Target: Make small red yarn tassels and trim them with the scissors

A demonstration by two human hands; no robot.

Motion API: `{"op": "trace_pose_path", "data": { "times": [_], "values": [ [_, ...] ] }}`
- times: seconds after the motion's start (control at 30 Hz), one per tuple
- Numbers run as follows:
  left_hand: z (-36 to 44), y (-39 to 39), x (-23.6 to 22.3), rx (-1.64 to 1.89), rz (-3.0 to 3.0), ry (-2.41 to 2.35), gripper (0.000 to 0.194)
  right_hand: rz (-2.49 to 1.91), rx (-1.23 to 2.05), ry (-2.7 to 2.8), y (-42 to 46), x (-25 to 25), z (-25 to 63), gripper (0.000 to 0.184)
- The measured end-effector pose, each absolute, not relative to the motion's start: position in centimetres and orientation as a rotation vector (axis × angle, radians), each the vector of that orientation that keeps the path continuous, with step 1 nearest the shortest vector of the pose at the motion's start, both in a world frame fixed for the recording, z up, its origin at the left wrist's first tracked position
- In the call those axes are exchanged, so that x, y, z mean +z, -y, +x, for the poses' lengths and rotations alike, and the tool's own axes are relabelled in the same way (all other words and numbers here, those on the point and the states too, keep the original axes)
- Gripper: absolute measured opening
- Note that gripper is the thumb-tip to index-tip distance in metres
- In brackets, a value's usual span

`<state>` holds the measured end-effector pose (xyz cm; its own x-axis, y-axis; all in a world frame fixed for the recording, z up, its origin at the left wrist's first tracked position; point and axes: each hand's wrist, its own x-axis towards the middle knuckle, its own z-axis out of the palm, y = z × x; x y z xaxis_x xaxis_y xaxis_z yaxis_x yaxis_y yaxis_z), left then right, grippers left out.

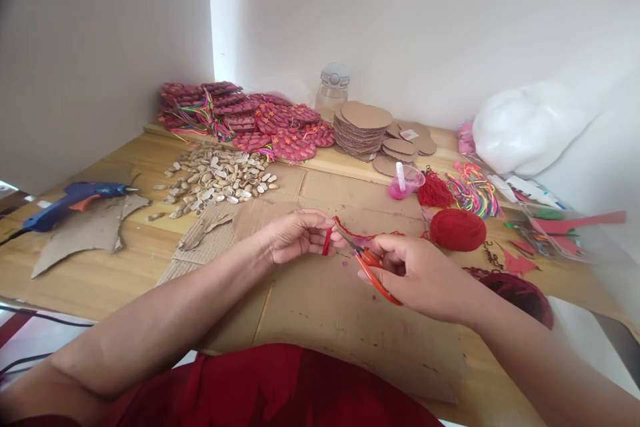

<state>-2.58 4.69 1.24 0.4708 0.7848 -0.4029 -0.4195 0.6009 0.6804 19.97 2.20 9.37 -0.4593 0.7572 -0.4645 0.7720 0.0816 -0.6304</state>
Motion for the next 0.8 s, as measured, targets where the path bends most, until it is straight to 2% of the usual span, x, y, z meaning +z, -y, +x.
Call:
{"op": "trace_pose_path", "data": {
  "times": [0.13,0.6,0.8],
  "values": [
    [-2.5,-4.5,1.3,0.798,0.554,-0.774,0.017,1.621,-1.311,-2.252,-1.9,9.6,19.6,0.035],
    [-2.4,-4.5,1.1,0.768,0.616,-0.795,0.028,1.463,-1.377,-2.321,-3.1,8.8,19.1,0.034],
    [-2.4,-4.4,1.3,0.729,0.618,-0.803,0.029,1.461,-1.247,-2.36,-3.5,8.6,18.9,0.03]
  ]
}}
